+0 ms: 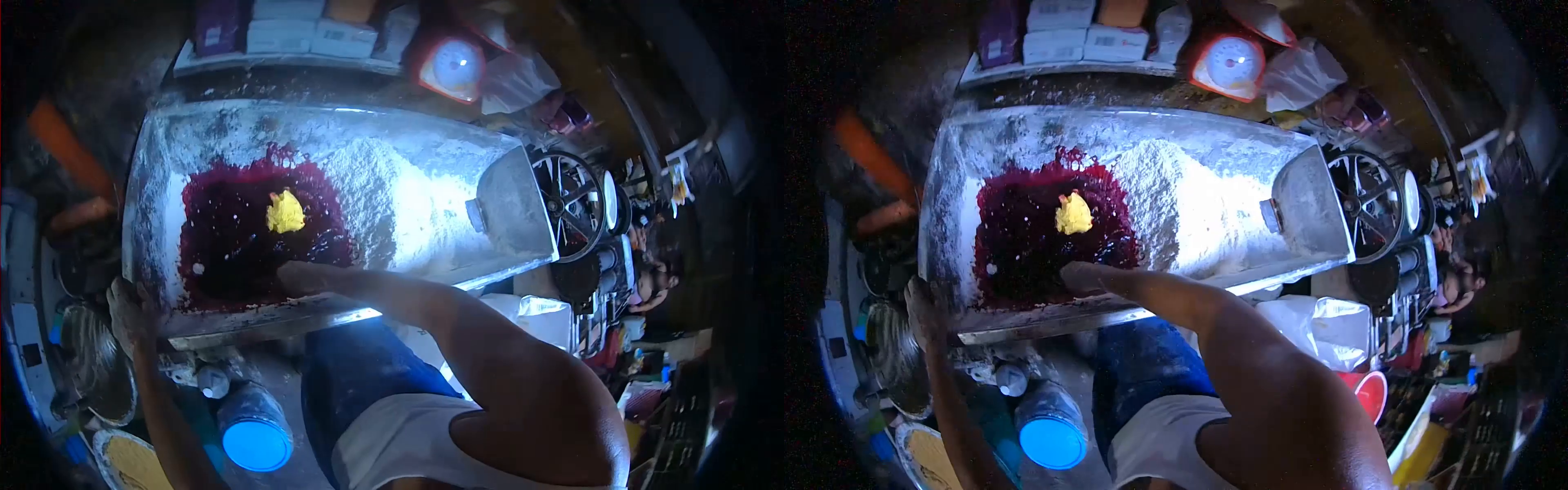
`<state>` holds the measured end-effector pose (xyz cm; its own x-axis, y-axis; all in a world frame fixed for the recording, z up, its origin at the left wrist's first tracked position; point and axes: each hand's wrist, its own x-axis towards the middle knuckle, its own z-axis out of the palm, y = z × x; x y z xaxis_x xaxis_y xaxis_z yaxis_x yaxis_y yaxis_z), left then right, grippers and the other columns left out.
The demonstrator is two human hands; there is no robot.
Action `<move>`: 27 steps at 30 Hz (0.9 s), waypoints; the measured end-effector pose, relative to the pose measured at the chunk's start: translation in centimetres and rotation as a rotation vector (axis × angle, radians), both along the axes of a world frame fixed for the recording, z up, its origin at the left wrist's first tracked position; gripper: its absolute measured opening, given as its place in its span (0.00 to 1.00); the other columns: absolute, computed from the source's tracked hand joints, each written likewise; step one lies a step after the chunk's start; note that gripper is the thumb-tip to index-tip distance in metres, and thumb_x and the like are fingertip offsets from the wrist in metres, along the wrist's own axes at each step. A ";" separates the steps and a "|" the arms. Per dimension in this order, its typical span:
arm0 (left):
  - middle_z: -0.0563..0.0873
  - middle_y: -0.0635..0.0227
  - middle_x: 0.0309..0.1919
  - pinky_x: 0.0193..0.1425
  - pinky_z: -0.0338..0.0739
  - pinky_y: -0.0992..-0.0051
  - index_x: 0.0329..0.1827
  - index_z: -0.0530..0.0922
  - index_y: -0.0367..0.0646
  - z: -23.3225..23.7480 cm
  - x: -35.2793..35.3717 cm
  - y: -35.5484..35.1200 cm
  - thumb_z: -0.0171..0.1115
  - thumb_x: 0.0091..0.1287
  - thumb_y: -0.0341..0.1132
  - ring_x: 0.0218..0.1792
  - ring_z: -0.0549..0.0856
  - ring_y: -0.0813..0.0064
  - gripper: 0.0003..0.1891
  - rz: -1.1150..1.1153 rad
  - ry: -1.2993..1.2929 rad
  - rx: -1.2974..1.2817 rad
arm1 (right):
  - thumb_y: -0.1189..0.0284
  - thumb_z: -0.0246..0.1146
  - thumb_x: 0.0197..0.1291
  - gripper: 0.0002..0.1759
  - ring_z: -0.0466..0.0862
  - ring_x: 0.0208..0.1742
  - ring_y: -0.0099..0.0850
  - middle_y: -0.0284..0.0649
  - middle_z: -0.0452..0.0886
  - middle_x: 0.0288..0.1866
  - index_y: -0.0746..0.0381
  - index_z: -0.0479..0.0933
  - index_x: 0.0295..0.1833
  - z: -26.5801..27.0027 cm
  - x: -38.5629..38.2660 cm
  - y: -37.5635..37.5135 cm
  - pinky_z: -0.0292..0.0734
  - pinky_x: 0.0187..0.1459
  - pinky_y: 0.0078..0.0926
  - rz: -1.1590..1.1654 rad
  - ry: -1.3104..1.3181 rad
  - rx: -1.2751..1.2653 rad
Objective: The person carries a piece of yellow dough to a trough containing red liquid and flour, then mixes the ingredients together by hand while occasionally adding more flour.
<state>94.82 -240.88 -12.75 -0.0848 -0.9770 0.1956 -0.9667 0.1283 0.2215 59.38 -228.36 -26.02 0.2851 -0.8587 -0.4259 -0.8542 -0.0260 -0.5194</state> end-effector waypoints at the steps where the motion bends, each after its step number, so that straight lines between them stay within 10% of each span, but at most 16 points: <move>1: 0.77 0.43 0.64 0.64 0.78 0.50 0.72 0.70 0.37 0.2 -0.1 0.0 0.58 0.74 0.47 0.63 0.80 0.40 0.29 0.007 0.017 -0.003 | 0.70 0.62 0.58 0.12 0.89 0.44 0.55 0.57 0.88 0.39 0.67 0.86 0.38 2.0 -0.1 0.5 0.84 0.49 0.52 0.010 -0.041 -0.049; 6: 0.75 0.44 0.65 0.62 0.78 0.47 0.74 0.70 0.44 -0.5 -0.2 0.2 0.65 0.68 0.49 0.63 0.79 0.40 0.33 0.146 -0.193 -0.267 | 0.71 0.65 0.52 0.11 0.89 0.43 0.53 0.53 0.88 0.39 0.66 0.85 0.40 0.4 -1.4 0.0 0.85 0.49 0.49 0.072 0.020 -0.393; 11: 0.85 0.46 0.53 0.65 0.76 0.54 0.67 0.78 0.38 2.9 -11.8 -0.2 0.59 0.74 0.40 0.60 0.83 0.47 0.23 -0.428 0.652 -0.064 | 0.71 0.65 0.53 0.09 0.88 0.45 0.52 0.52 0.88 0.40 0.63 0.84 0.38 0.3 -1.7 -1.1 0.83 0.49 0.49 -0.030 -0.065 -0.319; 15: 0.87 0.53 0.50 0.59 0.81 0.64 0.63 0.80 0.36 10.2 -28.7 1.4 0.58 0.75 0.35 0.56 0.86 0.61 0.18 -0.677 0.516 -0.208 | 0.71 0.64 0.56 0.08 0.88 0.46 0.51 0.50 0.88 0.40 0.62 0.84 0.39 1.8 -2.6 0.0 0.83 0.49 0.48 -0.101 -0.058 -0.303; 20: 0.83 0.59 0.49 0.50 0.85 0.66 0.72 0.69 0.35 22.1 -42.8 4.5 0.58 0.80 0.40 0.45 0.86 0.67 0.24 -0.713 1.431 0.817 | 0.72 0.64 0.57 0.08 0.89 0.46 0.50 0.49 0.89 0.40 0.62 0.84 0.39 1.3 -3.1 -0.4 0.84 0.49 0.47 -0.093 -0.092 -0.224; 23: 0.83 0.57 0.52 0.55 0.85 0.64 0.71 0.68 0.33 18.9 -49.9 -4.5 0.63 0.77 0.39 0.48 0.86 0.64 0.26 -1.506 0.828 -0.083 | 0.72 0.63 0.57 0.08 0.89 0.46 0.49 0.49 0.89 0.40 0.62 0.85 0.39 1.2 -3.0 -0.8 0.84 0.48 0.47 -0.073 -0.103 -0.194; 25: 0.83 0.53 0.56 0.61 0.83 0.66 0.72 0.66 0.32 24.4 -52.0 -0.3 0.69 0.72 0.39 0.54 0.87 0.61 0.32 -1.042 0.861 0.128 | 0.72 0.63 0.57 0.08 0.89 0.46 0.49 0.48 0.89 0.40 0.62 0.85 0.39 1.1 -3.0 -1.0 0.84 0.48 0.46 -0.064 -0.102 -0.183; 27: 0.82 0.53 0.59 0.63 0.82 0.66 0.74 0.65 0.33 25.4 -54.4 -2.1 0.72 0.70 0.38 0.57 0.86 0.60 0.35 -1.133 0.845 0.153 | 0.72 0.63 0.57 0.08 0.89 0.46 0.48 0.48 0.89 0.40 0.61 0.85 0.39 1.3 -2.8 -1.1 0.84 0.48 0.46 -0.057 -0.106 -0.174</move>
